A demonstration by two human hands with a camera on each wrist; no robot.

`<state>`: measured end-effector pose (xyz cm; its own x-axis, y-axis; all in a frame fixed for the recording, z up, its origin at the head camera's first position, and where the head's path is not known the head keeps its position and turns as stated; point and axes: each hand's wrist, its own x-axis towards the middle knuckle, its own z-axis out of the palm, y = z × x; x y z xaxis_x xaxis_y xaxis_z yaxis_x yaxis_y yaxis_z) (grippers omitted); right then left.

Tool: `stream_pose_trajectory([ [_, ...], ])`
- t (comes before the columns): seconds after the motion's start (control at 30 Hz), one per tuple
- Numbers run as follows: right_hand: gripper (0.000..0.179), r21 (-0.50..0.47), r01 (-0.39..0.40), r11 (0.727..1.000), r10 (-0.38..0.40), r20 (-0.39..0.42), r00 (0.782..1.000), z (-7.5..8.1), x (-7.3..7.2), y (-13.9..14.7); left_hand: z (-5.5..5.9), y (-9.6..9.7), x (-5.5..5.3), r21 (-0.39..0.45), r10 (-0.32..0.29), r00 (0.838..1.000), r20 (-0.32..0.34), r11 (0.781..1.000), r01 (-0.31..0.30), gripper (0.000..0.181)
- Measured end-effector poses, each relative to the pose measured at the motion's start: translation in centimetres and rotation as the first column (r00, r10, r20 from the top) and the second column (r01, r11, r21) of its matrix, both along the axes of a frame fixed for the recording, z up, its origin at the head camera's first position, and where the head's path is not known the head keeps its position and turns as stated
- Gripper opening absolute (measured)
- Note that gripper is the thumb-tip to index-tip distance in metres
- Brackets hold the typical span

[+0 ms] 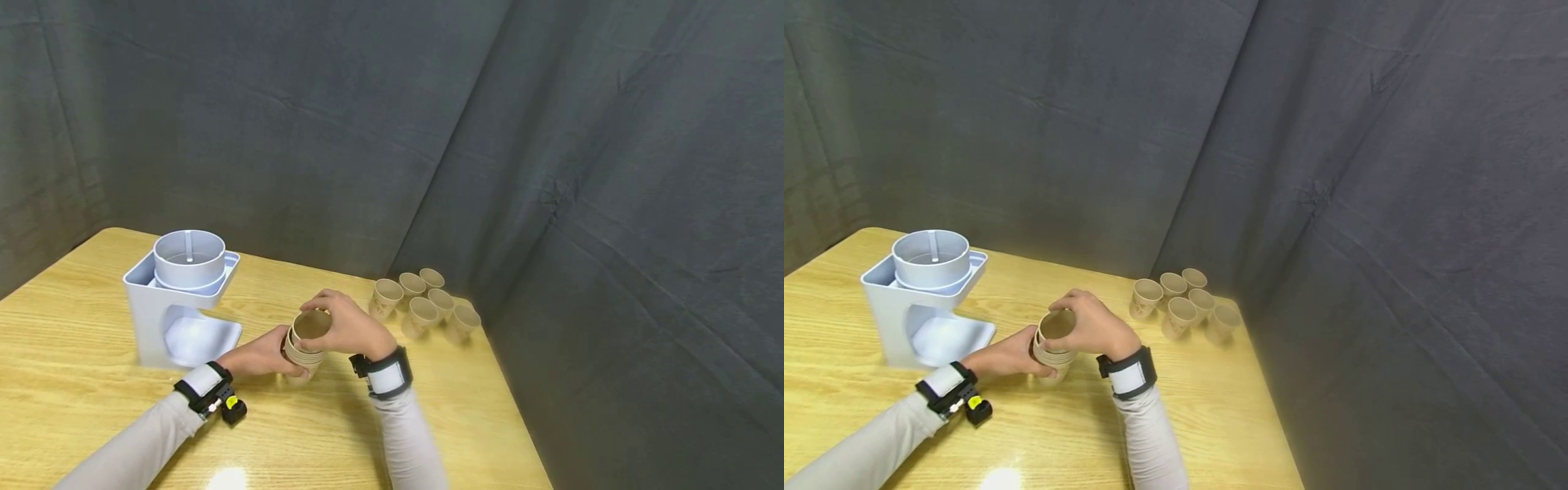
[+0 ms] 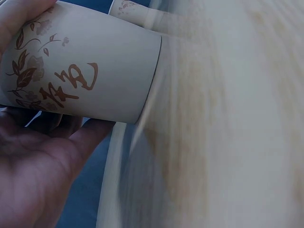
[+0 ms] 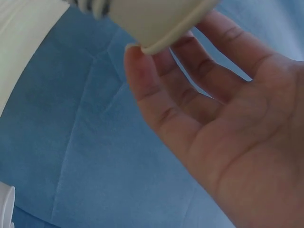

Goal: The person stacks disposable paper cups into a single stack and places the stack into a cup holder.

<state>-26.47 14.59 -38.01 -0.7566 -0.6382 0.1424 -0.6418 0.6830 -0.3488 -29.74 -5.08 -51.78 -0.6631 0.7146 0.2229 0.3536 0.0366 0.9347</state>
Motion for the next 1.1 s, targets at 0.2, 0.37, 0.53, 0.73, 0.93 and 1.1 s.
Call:
stream_pose_trajectory([
  [0.2, 0.058, 0.049, -0.032, 0.998, 0.031, 0.024, 0.999, -1.0, -0.4, -0.7, 0.0, 0.0, 0.0, -0.005, -0.009, 1.000, 0.001, 1.000, 0.009, 0.056],
  [0.37, 0.059, 0.042, -0.002, 0.999, 0.000, 0.054, 0.999, -1.3, -0.5, -0.8, 0.0, 0.0, -0.1, -0.001, -0.015, 1.000, 0.003, 1.000, 0.015, 0.059],
  [0.53, 0.062, 0.038, -0.018, 0.999, 0.014, 0.098, 0.995, -1.4, -0.9, -0.6, 0.0, 0.0, -0.1, 0.005, -0.009, 1.000, 0.011, 1.000, 0.009, 0.060],
  [0.73, 0.051, -0.067, -0.024, 0.997, 0.032, 0.123, 0.992, -1.9, -2.7, 0.4, -0.2, -0.1, 0.1, 0.003, 0.002, 1.000, 0.029, 1.000, -0.002, 0.061],
  [0.93, 0.044, -0.116, 0.204, 0.972, -0.204, 0.013, 0.979, -3.3, -5.6, 2.9, -0.2, 0.2, 0.2, -0.001, 0.044, 0.999, 0.021, 0.999, -0.044, 0.066],
  [1.1, 0.053, -0.104, 0.415, 0.904, -0.422, -0.056, 0.905, -5.1, -7.6, 4.9, -0.3, 0.1, 0.4, 0.009, 0.047, 0.999, 0.023, 0.999, -0.047, 0.068],
])
